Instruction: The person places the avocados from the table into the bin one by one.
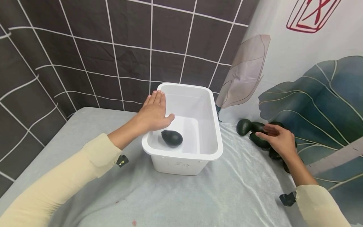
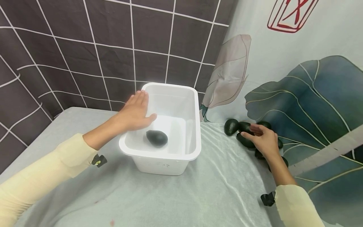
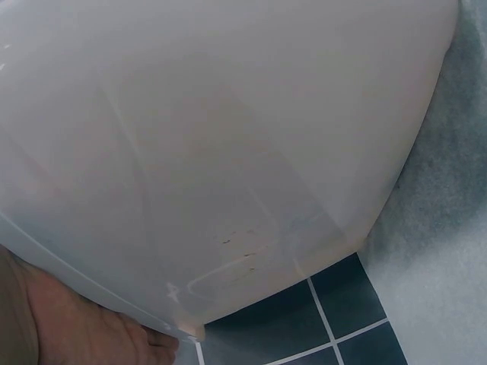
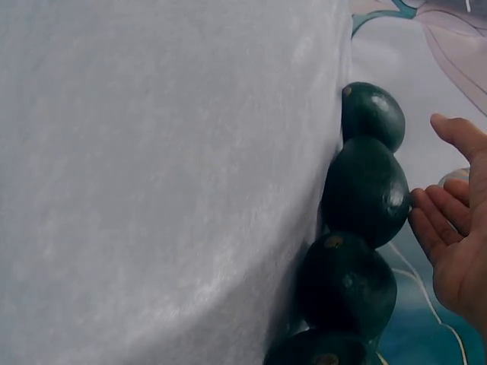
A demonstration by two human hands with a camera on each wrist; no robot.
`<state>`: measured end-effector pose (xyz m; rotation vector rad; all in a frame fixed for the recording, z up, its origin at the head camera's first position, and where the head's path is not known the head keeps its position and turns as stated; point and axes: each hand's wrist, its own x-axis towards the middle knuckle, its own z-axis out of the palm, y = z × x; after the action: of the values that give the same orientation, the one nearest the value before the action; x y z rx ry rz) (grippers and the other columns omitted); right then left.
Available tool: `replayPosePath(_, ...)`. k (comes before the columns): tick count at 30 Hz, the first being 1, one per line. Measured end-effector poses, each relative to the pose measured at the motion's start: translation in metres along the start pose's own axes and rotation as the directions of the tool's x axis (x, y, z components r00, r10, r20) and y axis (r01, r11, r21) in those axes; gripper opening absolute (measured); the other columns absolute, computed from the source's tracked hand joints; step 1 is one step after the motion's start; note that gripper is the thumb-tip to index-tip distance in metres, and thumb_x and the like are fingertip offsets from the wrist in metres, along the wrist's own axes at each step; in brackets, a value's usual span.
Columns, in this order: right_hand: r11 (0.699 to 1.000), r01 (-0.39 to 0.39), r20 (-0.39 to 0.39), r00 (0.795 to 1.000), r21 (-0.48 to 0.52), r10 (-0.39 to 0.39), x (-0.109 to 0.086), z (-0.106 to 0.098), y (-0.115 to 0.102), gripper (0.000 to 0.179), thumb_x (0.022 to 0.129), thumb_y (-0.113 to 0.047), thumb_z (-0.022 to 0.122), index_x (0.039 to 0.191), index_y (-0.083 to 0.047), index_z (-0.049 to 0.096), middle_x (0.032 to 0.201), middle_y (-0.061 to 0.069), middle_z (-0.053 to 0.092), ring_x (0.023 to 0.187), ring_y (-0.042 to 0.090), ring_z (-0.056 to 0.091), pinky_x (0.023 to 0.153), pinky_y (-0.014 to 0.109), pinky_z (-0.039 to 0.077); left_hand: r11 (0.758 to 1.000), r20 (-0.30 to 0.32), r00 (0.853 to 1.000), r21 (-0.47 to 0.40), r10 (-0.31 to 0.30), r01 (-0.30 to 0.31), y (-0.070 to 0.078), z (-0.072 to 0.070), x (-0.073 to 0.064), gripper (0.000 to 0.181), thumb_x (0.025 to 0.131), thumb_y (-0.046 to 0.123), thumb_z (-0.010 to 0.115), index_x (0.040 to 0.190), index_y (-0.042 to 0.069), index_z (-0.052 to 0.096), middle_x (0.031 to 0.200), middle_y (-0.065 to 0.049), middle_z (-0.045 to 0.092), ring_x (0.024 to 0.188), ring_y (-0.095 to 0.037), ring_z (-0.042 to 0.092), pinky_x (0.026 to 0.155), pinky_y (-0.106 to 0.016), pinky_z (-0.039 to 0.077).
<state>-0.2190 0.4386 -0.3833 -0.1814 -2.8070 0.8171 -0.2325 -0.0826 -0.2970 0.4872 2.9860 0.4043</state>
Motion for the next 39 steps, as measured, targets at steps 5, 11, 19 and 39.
replayPosePath(5, 1.0, 0.009, 0.002, 1.0, -0.028, -0.009, -0.004, -0.002, 0.005, 0.081, 0.096, -0.062, 0.085, 0.153, -0.006, 0.068, 0.149, 0.023, 0.073, 0.13, 0.036, 0.073, 0.083, 0.012, 0.044, 1.0, 0.0, 1.0, -0.002, -0.001, 0.001, 0.0, 0.0, 0.0, 0.099, 0.112, 0.052, 0.042, 0.176, -0.011, 0.001, 0.188, -0.03, -0.006, 0.179, -0.044, -0.007, 0.147, -0.055, -0.002)
replayPosePath(11, 0.999, 0.012, 0.039, 0.999, -0.038, -0.01, -0.007, -0.001, 0.01, 0.088, 0.097, -0.062, 0.085, 0.157, -0.001, 0.063, 0.155, 0.028, 0.067, 0.138, 0.05, 0.066, 0.101, 0.049, 0.06, 1.0, 0.005, 1.0, -0.002, -0.002, 0.002, 0.001, 0.0, 0.0, 0.099, 0.112, 0.052, 0.041, 0.176, -0.012, 0.001, 0.188, -0.03, -0.007, 0.179, -0.045, -0.008, 0.147, -0.056, -0.002)
replayPosePath(19, 0.999, -0.02, 0.074, 0.997, -0.043, 0.023, -0.005, 0.0, 0.014, 0.096, 0.098, -0.061, 0.084, 0.164, 0.002, 0.054, 0.163, 0.033, 0.058, 0.147, 0.055, 0.057, 0.117, 0.076, 0.044, 1.0, 0.005, 1.0, -0.001, -0.001, 0.001, 0.001, 0.0, 0.001, 0.099, 0.111, 0.052, 0.042, 0.176, -0.011, 0.001, 0.188, -0.03, -0.007, 0.178, -0.044, -0.008, 0.147, -0.056, -0.002)
replayPosePath(39, 0.995, -0.003, 0.153, 0.988, -0.097, 0.018, 0.0, 0.001, 0.021, 0.102, 0.095, -0.051, 0.09, 0.167, 0.007, 0.045, 0.16, 0.043, 0.053, 0.147, 0.063, 0.046, 0.124, 0.087, 0.019, 1.0, -0.004, 1.0, -0.006, -0.002, 0.002, 0.0, 0.0, 0.001, 0.1, 0.111, 0.052, 0.042, 0.176, -0.011, 0.001, 0.188, -0.03, -0.006, 0.179, -0.044, -0.007, 0.147, -0.056, -0.002)
